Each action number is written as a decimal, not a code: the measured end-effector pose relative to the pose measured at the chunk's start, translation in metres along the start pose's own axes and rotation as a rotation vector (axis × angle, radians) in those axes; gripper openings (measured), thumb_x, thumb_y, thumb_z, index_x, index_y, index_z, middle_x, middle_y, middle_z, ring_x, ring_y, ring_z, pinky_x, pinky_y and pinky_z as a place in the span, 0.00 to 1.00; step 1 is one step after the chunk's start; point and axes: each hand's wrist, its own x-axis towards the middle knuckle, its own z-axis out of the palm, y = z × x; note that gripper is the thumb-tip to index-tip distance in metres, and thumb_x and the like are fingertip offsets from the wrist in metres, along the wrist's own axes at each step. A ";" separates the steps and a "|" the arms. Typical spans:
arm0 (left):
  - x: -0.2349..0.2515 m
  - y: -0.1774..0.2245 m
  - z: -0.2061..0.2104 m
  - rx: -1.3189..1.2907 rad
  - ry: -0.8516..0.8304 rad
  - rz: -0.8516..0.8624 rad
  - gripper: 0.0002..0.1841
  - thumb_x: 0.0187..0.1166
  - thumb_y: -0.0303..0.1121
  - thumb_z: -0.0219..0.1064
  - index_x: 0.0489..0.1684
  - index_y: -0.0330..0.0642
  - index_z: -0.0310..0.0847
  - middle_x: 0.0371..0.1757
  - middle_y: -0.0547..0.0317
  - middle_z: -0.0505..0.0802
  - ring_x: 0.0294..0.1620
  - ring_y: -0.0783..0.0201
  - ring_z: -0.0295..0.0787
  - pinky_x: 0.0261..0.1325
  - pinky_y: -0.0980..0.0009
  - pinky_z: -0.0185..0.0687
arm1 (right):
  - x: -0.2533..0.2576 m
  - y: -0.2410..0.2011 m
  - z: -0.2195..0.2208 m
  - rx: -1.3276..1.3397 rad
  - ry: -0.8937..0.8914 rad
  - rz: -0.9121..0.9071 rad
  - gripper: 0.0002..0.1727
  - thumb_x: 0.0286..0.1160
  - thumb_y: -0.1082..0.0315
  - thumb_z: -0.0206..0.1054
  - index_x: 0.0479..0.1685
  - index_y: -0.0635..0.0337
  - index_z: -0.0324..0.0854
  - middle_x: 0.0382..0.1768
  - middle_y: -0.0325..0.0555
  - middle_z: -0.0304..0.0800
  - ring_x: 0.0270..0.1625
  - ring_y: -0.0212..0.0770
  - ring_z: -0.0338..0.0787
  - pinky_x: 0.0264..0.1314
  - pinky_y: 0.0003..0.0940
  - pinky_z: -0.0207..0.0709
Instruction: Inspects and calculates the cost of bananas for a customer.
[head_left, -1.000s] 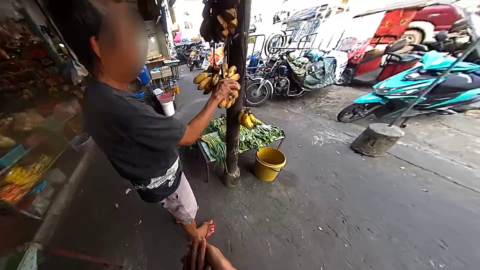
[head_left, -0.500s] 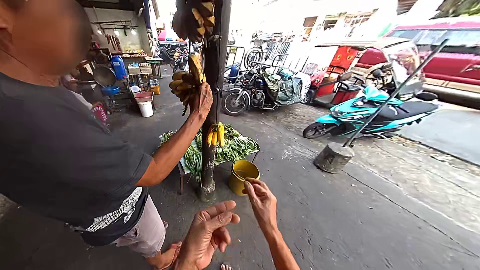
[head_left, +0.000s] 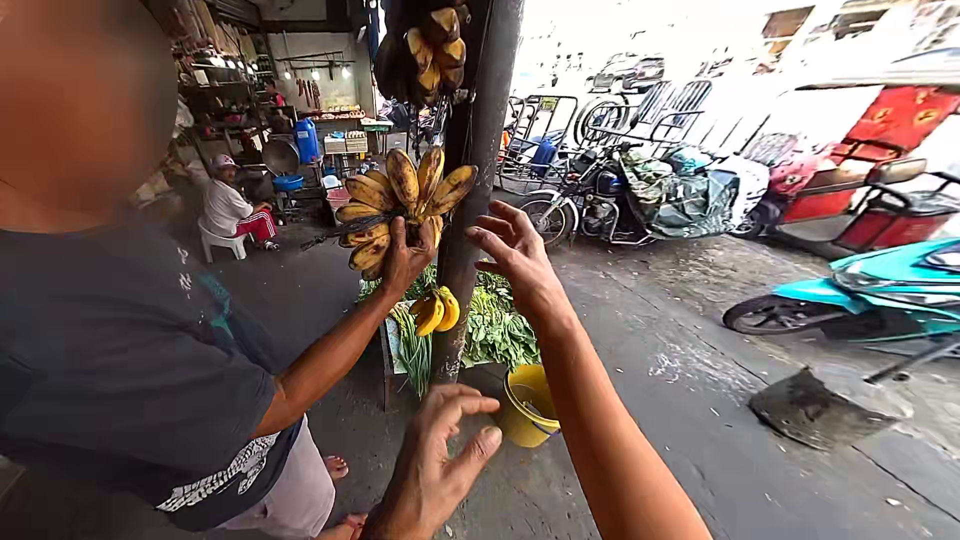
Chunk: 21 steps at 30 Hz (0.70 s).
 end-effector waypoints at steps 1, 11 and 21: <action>0.016 0.004 -0.010 0.019 0.098 0.010 0.18 0.82 0.42 0.68 0.62 0.42 0.89 0.70 0.52 0.86 0.68 0.63 0.84 0.58 0.68 0.88 | 0.010 0.006 0.004 -0.009 -0.022 0.041 0.40 0.75 0.43 0.70 0.87 0.43 0.61 0.74 0.45 0.80 0.67 0.51 0.85 0.54 0.57 0.84; 0.190 0.062 -0.071 -0.008 0.566 -0.133 0.30 0.86 0.28 0.63 0.82 0.19 0.59 0.84 0.27 0.66 0.85 0.50 0.61 0.85 0.64 0.56 | 0.067 0.069 0.028 0.107 -0.013 0.271 0.46 0.66 0.26 0.68 0.81 0.43 0.71 0.71 0.48 0.81 0.73 0.53 0.80 0.65 0.65 0.77; 0.224 0.082 -0.045 -0.399 0.248 -0.306 0.10 0.89 0.19 0.44 0.53 0.28 0.71 0.33 0.59 0.81 0.32 0.83 0.78 0.43 0.89 0.76 | 0.083 0.090 0.013 0.181 -0.053 -0.148 0.24 0.81 0.51 0.70 0.73 0.44 0.76 0.56 0.33 0.89 0.56 0.28 0.88 0.60 0.33 0.84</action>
